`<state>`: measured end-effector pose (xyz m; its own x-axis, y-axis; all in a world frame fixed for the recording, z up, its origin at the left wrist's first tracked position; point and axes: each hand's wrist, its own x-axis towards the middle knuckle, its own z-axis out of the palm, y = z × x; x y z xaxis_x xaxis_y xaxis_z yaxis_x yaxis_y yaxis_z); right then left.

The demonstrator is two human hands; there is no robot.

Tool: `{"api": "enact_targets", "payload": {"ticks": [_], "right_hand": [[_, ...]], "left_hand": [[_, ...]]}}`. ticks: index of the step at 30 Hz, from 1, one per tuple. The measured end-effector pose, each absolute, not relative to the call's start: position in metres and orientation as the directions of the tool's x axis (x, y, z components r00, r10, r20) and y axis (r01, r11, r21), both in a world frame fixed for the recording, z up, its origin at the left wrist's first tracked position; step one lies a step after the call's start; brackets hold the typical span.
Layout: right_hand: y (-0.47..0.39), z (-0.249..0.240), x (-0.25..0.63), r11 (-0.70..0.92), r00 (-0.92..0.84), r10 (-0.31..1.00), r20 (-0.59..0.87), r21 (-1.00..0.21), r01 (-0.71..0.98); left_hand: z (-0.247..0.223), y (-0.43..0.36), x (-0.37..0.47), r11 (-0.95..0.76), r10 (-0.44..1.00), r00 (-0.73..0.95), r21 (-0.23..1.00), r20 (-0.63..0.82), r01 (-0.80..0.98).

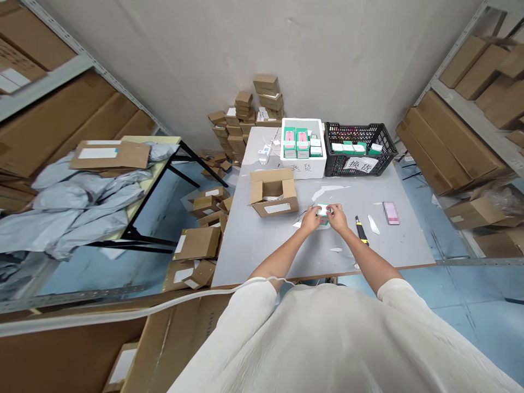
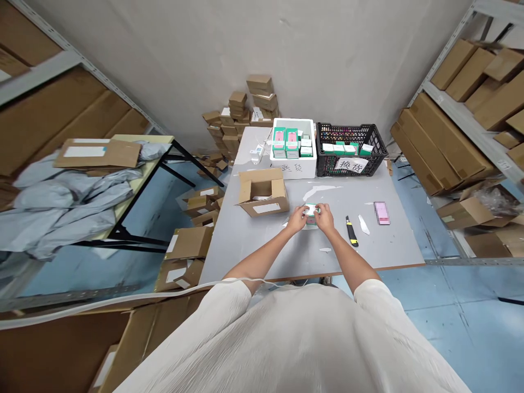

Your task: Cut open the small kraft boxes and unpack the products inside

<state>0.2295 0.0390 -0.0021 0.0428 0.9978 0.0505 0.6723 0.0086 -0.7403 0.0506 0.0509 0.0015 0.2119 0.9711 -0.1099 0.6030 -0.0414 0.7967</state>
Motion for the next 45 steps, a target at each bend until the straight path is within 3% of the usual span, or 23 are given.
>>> {"api": "enact_targets", "payload": {"ticks": [17, 30, 41, 45], "right_hand": [[0.024, -0.001, 0.231, 0.081, -0.04, 0.996, 0.081, -0.602, 0.794], [0.019, 0.005, 0.231, 0.107, -0.072, 0.994, 0.085, -0.567, 0.817], [0.019, 0.016, 0.222, 0.054, -0.047, 0.999, 0.026, -0.494, 0.868], [0.018, 0.013, 0.22, 0.054, -0.018, 0.997, 0.072, -0.536, 0.842]], "left_hand": [[0.005, 0.046, 0.054, -0.01, 0.974, 0.184, 0.788, -0.131, 0.615], [0.006, 0.047, 0.052, 0.01, 0.967, 0.195, 0.79, -0.163, 0.613], [0.022, 0.054, 0.061, 0.056, 0.953, 0.169, 0.694, -0.251, 0.718], [0.025, 0.058, 0.065, 0.093, 0.949, 0.145, 0.687, -0.281, 0.721]]}}
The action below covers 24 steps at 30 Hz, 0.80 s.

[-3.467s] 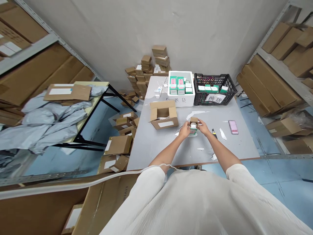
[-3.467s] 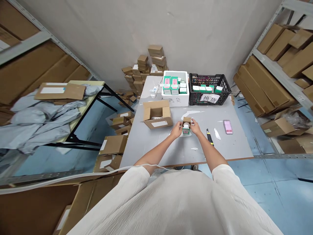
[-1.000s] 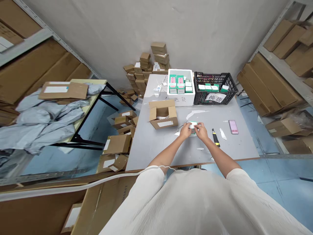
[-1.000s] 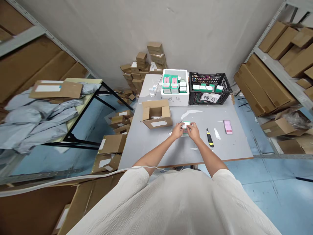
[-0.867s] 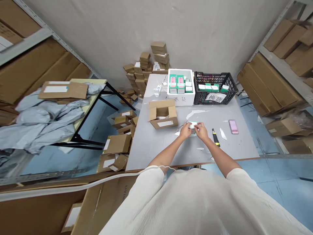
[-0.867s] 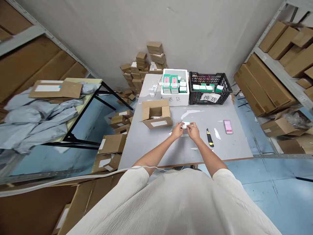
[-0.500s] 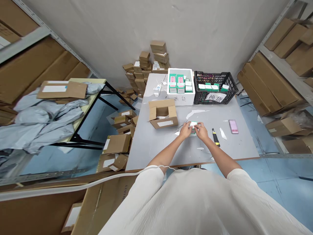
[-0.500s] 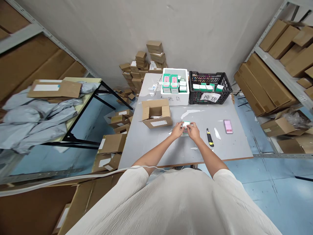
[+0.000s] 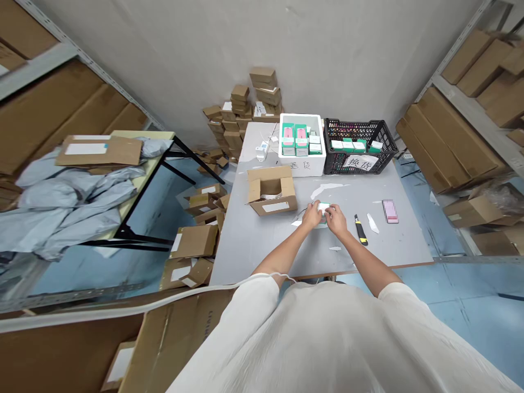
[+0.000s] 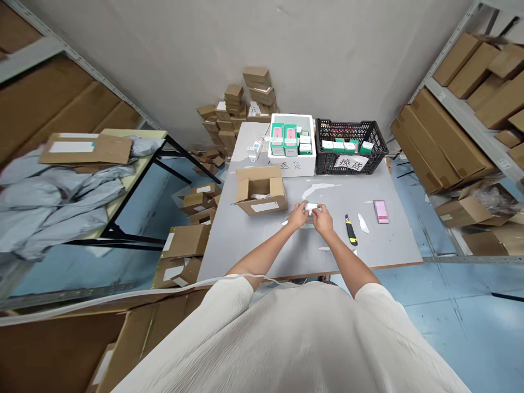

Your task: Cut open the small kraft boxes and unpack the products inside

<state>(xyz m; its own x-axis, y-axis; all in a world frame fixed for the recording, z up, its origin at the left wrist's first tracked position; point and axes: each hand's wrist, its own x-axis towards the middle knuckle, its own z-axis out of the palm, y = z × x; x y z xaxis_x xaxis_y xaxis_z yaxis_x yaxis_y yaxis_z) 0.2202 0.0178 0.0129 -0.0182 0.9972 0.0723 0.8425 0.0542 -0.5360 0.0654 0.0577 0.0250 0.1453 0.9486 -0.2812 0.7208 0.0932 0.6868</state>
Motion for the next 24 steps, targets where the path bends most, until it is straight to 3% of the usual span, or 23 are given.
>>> {"api": "enact_targets", "payload": {"ticks": [8, 13, 18, 24], "right_hand": [[0.015, -0.002, 0.226, 0.038, 0.092, 0.984, 0.152, -0.686, 0.726], [0.019, -0.005, 0.227, 0.091, 0.0, 0.993, 0.119, -0.76, 0.644], [0.018, 0.001, 0.223, 0.177, -0.129, 0.984, 0.123, -0.736, 0.653], [0.018, 0.006, 0.216, 0.102, -0.073, 0.995, 0.071, -0.675, 0.73]], "left_hand": [[0.012, 0.047, 0.057, 0.168, 0.958, 0.047, 0.688, -0.283, 0.706], [0.014, 0.033, 0.046, 0.183, 0.95, 0.059, 0.699, -0.307, 0.691], [0.02, 0.018, 0.04, 0.155, 0.928, 0.147, 0.712, -0.343, 0.684], [0.021, 0.009, 0.035, 0.132, 0.922, 0.196, 0.748, -0.334, 0.651]]}}
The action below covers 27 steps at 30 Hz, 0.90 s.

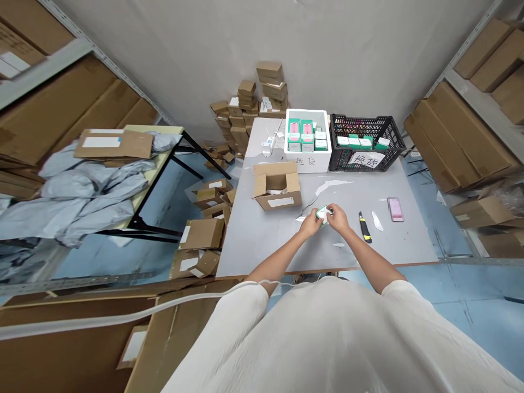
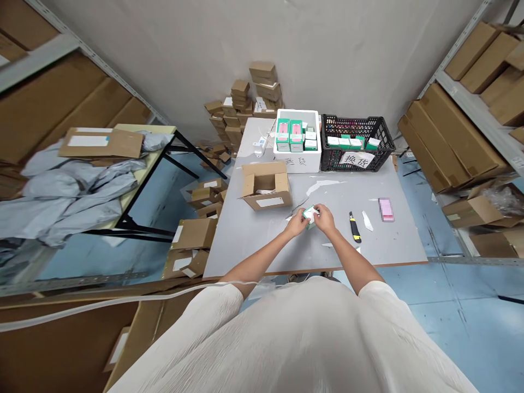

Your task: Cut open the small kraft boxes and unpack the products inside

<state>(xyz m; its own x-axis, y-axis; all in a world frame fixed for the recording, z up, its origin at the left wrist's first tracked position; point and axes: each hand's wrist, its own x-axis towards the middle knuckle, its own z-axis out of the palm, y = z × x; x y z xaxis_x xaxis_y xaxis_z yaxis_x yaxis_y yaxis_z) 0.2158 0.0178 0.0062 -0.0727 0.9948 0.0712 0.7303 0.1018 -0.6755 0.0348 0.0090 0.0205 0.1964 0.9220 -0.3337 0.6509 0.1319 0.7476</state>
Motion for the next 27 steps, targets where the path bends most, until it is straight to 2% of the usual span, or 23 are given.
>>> {"api": "enact_targets", "payload": {"ticks": [6, 12, 20, 23, 27], "right_hand": [[0.02, 0.007, 0.212, 0.083, -0.071, 0.996, 0.044, -0.599, 0.797], [0.009, 0.003, 0.217, 0.178, -0.163, 0.983, 0.084, -0.656, 0.733], [-0.008, 0.003, 0.211, 0.101, -0.104, 0.994, 0.027, -0.572, 0.814], [-0.008, 0.003, 0.206, 0.075, -0.083, 0.997, 0.011, -0.553, 0.83], [-0.009, 0.003, 0.202, 0.126, -0.126, 0.991, 0.038, -0.56, 0.819]], "left_hand": [[0.015, 0.008, 0.035, 0.132, 0.922, 0.21, 0.774, -0.326, 0.619], [0.01, 0.01, 0.034, 0.155, 0.933, 0.19, 0.819, -0.305, 0.553], [0.007, 0.009, 0.03, 0.187, 0.928, 0.2, 0.857, -0.314, 0.48], [0.008, 0.01, 0.025, 0.157, 0.949, 0.168, 0.859, -0.268, 0.487], [0.012, 0.012, 0.021, 0.132, 0.972, 0.114, 0.875, -0.207, 0.466]]}}
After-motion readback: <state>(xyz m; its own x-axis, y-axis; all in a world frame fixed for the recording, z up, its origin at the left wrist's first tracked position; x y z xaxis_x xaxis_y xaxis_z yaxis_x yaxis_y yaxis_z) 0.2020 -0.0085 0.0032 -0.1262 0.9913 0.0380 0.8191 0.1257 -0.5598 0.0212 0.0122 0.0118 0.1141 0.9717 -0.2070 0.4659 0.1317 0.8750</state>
